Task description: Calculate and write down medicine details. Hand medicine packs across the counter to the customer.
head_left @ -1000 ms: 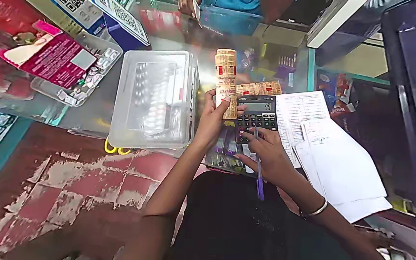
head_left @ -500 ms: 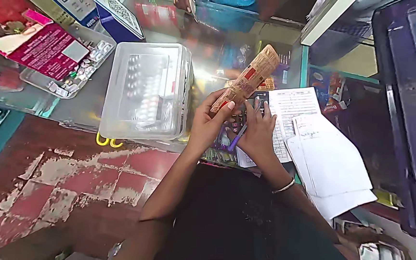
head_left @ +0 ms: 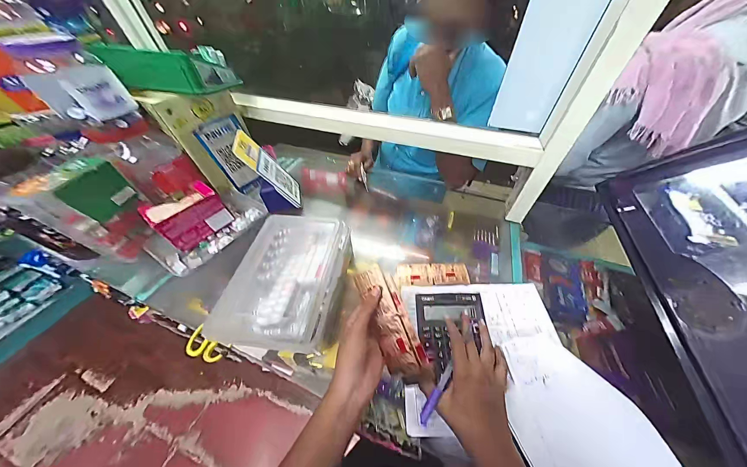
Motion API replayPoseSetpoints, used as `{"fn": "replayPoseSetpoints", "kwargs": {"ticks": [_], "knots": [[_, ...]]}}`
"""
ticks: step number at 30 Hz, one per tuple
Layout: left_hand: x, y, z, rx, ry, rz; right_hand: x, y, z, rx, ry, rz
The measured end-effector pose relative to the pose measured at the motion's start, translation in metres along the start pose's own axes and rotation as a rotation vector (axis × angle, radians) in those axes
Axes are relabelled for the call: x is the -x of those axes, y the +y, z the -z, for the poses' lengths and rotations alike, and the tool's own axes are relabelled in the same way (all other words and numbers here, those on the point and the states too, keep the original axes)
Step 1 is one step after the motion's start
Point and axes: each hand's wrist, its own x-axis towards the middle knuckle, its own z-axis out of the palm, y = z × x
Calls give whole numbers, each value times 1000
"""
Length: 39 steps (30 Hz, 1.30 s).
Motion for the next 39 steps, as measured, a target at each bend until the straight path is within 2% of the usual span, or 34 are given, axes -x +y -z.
{"fn": "replayPoseSetpoints", "kwargs": {"ticks": [5, 8, 13, 16, 19, 21, 28, 32, 36, 39], "knots": [[-10, 1, 5, 239, -12, 275, 12, 8, 14, -73, -144, 62], [-15, 3, 6, 267, -112, 392, 18, 17, 12, -92, -66, 75], [-21, 21, 3, 249, -399, 488, 21, 7, -11, -33, 92, 53], [-34, 24, 2, 259, -416, 437, 17, 12, -17, -21, 132, 39], [-39, 18, 10, 227, -265, 404, 23, 14, -20, -15, 160, 53], [-42, 14, 17, 229, -242, 439, 23, 15, -20, -14, 162, 55], [-49, 8, 23, 295, -319, 547, 24, 18, -20, -49, 193, 53], [-47, 19, 13, 40, -365, 496, 24, 14, -14, -123, 246, 52], [-52, 17, 14, -224, -555, 478, 33, 13, -2, -240, 276, 79], [-61, 15, 8, -189, -598, 452, 34, 12, 0, -310, 255, 164]]}}
